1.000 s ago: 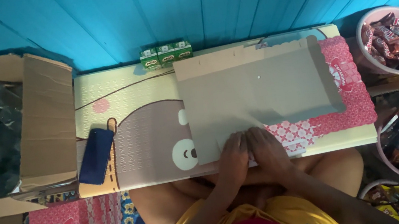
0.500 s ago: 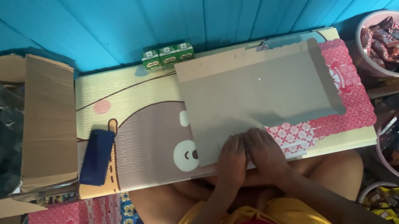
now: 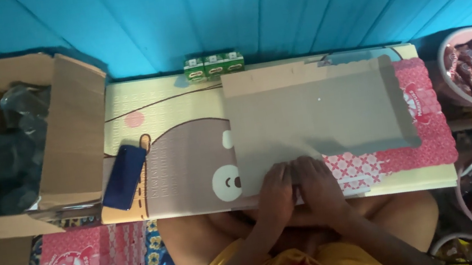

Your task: The person sits on the floor and folds flat pre-cut cardboard blanks into open boxes, pressing the sides and flaps to shape each box and setting finished boxes on a stack beside them.

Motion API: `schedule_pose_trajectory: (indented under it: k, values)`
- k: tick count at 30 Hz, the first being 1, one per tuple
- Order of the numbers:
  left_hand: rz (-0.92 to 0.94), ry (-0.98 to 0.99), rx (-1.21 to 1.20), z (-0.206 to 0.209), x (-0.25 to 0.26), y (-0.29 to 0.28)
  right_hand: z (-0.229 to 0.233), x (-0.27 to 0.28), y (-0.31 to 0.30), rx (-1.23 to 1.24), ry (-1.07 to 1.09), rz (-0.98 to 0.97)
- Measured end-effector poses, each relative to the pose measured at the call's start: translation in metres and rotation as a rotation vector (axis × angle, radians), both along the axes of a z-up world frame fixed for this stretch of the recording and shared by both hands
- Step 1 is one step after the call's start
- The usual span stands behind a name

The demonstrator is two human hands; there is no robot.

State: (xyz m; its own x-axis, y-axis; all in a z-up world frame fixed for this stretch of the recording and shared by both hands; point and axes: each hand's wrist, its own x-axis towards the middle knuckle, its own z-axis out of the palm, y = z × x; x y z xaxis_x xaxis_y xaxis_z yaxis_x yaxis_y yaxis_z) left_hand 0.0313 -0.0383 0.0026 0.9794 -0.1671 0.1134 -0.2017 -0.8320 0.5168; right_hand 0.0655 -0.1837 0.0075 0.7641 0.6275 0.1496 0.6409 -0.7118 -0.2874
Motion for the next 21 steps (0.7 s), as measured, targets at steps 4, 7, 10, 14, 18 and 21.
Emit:
schedule_pose_trajectory:
  k: [4,7,10,14,18,21]
  values:
    - [0.010,-0.012,-0.010,-0.004,-0.001,-0.001,-0.013,-0.002,-0.002,-0.119,0.044,-0.050]
    - [0.059,-0.197,-0.177,0.011,0.001,0.002,0.065,-0.003,0.015,0.221,0.080,0.002]
    - [0.030,-0.192,-0.227,0.018,-0.003,0.006,0.053,-0.007,0.014,0.130,0.012,0.004]
    - [0.062,-0.171,-0.158,-0.007,-0.006,0.008,0.037,-0.007,0.011,0.177,0.024,-0.055]
    - [0.085,-0.218,-0.190,0.011,-0.006,0.009,0.041,-0.008,0.020,0.179,-0.032,-0.070]
    - [0.098,-0.182,-0.216,0.007,-0.009,0.012,0.026,-0.011,0.019,0.194,-0.010,-0.102]
